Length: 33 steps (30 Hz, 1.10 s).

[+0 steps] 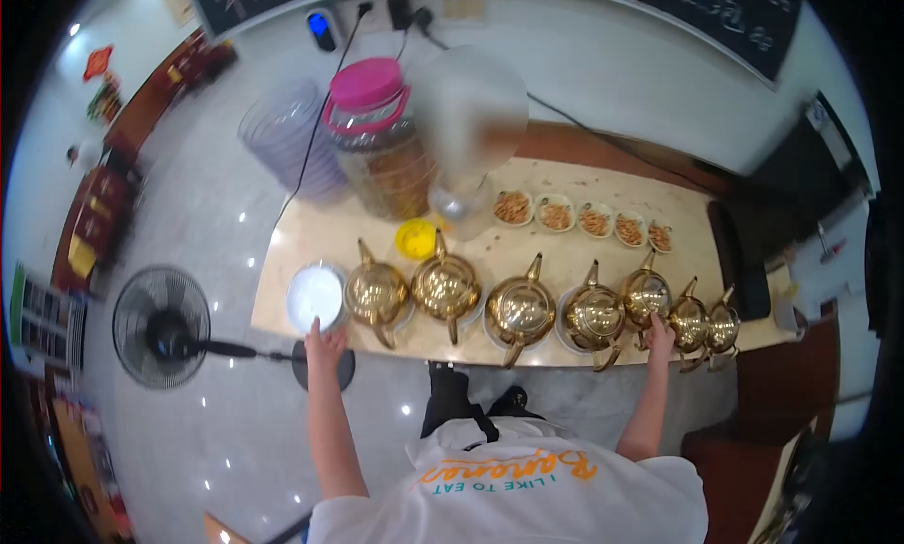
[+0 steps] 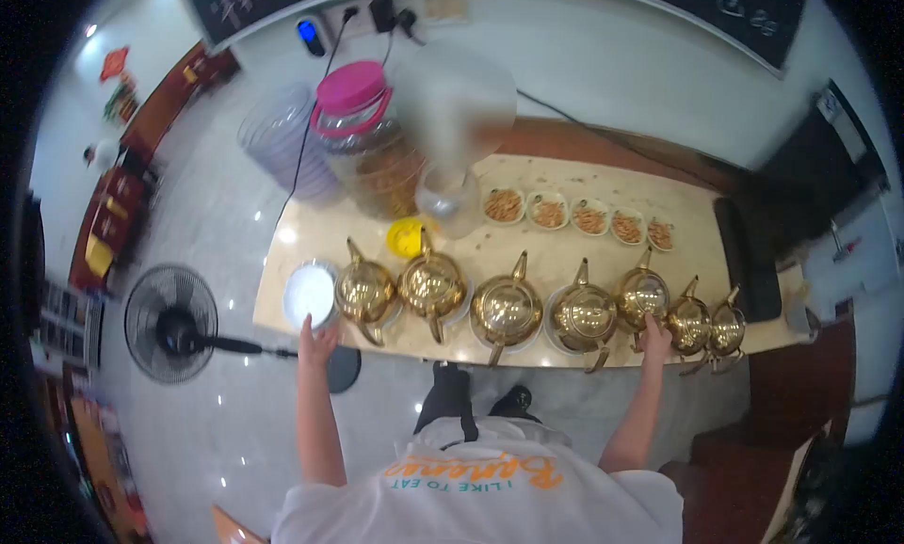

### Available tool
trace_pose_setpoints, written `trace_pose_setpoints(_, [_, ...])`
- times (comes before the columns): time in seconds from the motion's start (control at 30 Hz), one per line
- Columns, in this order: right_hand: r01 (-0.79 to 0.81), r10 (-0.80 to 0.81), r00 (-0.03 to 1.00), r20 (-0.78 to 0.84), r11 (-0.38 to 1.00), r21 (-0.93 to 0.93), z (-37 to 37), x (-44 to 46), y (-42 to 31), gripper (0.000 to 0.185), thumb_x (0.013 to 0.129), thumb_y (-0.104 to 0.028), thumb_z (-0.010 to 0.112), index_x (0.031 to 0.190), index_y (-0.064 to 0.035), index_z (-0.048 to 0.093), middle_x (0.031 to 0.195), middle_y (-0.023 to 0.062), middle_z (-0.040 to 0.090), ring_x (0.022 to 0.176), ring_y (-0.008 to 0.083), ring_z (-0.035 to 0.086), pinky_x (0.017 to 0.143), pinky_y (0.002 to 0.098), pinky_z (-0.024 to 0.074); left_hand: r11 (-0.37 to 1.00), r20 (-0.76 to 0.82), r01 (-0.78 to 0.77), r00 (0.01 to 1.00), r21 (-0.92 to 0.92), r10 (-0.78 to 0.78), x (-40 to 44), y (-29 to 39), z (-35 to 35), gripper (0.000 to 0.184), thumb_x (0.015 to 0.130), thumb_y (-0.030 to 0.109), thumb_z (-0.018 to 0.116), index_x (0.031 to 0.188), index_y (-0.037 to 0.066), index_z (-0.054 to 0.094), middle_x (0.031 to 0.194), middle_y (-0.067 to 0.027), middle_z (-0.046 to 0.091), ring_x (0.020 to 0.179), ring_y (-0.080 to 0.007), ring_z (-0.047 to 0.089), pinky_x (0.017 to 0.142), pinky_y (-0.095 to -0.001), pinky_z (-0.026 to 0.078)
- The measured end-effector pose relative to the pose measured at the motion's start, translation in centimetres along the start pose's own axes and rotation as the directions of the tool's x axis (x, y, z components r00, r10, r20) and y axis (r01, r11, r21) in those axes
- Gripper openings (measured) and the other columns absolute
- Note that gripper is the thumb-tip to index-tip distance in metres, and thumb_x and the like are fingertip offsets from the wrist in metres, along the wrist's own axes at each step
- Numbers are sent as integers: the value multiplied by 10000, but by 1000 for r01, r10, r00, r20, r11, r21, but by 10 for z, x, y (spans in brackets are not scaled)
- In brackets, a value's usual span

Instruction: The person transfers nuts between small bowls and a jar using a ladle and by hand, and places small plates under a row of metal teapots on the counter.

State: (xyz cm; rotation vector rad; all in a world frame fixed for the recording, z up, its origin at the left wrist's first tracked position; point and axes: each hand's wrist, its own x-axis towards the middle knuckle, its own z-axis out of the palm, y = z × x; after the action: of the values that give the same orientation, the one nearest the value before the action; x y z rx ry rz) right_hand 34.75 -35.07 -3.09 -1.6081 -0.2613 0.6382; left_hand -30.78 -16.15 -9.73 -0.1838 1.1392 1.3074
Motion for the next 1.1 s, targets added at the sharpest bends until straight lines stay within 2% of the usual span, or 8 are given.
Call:
trace_pose_setpoints(0.1, [-12,15,996,-90,999,31,9,-6,0,323,776,-204,641,598,-136,381,459,-48,320,348,55,271,337,227,186,926,120,-350,935,142,335,28,-11,-7,485,782,230,611,1180,178,339,1076,-134,444,783,-309,559,541,-386,480])
trace_pose_setpoints(0.23, [57,-49,981,-188,998,38,25,-12,-1,300,778,-215,640,598,-124,417,442,-46,358,328,63,296,320,242,192,908,-66,-310,938,281,341,20,-2,2,419,791,260,599,1080,204,300,758,-122,504,515,-238,491,377,-351,404])
trace_pose_setpoints(0.43, [8,10,971,-240,997,75,33,-7,4,261,787,-233,627,616,-112,471,434,-34,365,317,84,305,315,250,211,803,-18,-362,907,474,420,34,8,-11,391,750,245,583,966,82,300,708,-155,500,494,-255,532,338,-322,414])
trace_pose_setpoints(0.63, [67,-32,964,-263,990,125,38,-8,4,205,778,-227,624,652,-84,546,438,-35,398,314,76,324,314,243,214,719,50,-313,931,621,362,28,37,-23,259,737,206,516,884,6,442,540,-33,400,421,-145,409,319,-290,332])
trace_pose_setpoints(0.77, [63,-33,956,-292,994,93,41,-13,0,222,791,-239,621,662,-81,534,443,-36,382,330,72,308,328,245,212,879,46,-344,936,330,349,-10,32,12,299,731,192,515,955,-5,496,701,-68,544,557,-175,503,493,-278,419])
trace_pose_setpoints(0.87, [106,-113,944,-310,994,-40,37,-6,9,221,785,-236,629,785,-19,589,499,-10,465,370,86,384,346,241,290,837,109,-368,928,406,356,15,46,-4,345,717,165,520,1010,-14,493,878,-99,577,697,-197,544,555,-273,432])
trace_pose_setpoints(0.93, [325,-328,891,-314,944,-66,31,23,57,268,786,-231,638,895,10,601,671,12,568,523,80,482,448,240,363,629,123,-508,825,588,552,13,44,-7,302,727,221,522,937,4,535,837,-122,590,682,-231,558,559,-317,441])
trace_pose_setpoints(1.1, [32,-105,962,-250,959,-280,30,0,34,320,782,-310,646,763,10,641,624,-1,586,564,65,499,491,247,395,-41,303,-535,412,844,860,-28,11,-7,333,754,363,527,754,49,638,733,-178,623,644,-314,594,568,-426,463])
